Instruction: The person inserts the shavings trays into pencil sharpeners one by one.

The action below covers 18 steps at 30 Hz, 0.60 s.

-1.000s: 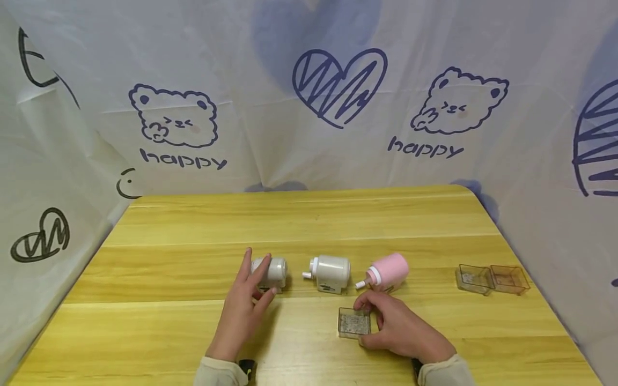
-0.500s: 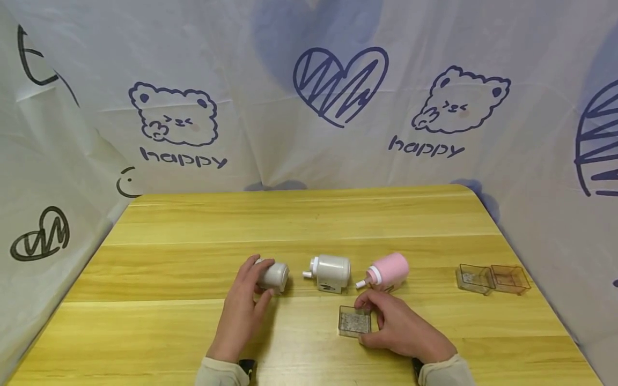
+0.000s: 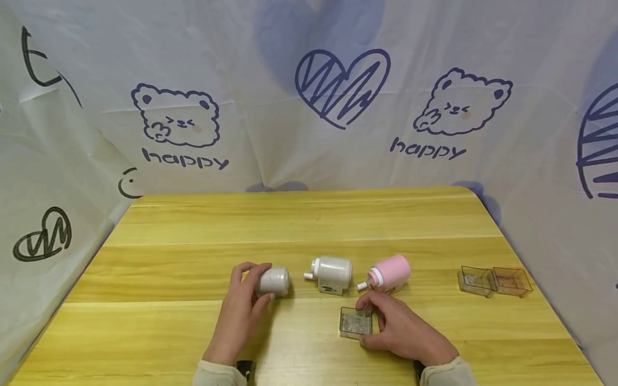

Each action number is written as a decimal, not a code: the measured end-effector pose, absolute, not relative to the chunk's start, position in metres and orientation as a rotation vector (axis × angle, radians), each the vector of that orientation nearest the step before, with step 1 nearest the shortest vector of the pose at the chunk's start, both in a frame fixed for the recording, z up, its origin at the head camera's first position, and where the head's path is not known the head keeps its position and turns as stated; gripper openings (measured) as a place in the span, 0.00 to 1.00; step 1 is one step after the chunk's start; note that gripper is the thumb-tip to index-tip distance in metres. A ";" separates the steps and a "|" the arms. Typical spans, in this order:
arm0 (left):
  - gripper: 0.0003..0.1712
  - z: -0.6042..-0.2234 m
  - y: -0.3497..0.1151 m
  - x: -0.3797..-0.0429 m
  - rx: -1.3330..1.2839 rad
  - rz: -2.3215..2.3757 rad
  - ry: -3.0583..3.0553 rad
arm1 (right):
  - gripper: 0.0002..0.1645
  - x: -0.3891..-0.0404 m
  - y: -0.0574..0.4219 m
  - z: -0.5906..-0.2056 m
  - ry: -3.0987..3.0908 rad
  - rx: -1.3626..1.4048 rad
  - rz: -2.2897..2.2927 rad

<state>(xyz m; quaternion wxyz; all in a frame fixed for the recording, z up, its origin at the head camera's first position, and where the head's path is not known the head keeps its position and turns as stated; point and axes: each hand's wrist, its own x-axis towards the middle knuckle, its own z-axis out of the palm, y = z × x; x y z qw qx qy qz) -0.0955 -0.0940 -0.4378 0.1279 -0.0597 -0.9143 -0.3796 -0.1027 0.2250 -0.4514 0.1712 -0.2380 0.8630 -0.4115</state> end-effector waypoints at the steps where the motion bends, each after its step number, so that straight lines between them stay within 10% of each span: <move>1: 0.31 -0.437 -0.094 -0.095 -0.193 -1.116 -2.673 | 0.29 -0.103 0.225 -0.452 2.448 -0.674 -1.171; 18: 0.29 -0.428 -0.091 -0.087 -0.407 -1.224 -2.777 | 0.28 -0.103 0.225 -0.452 2.481 -0.695 -1.156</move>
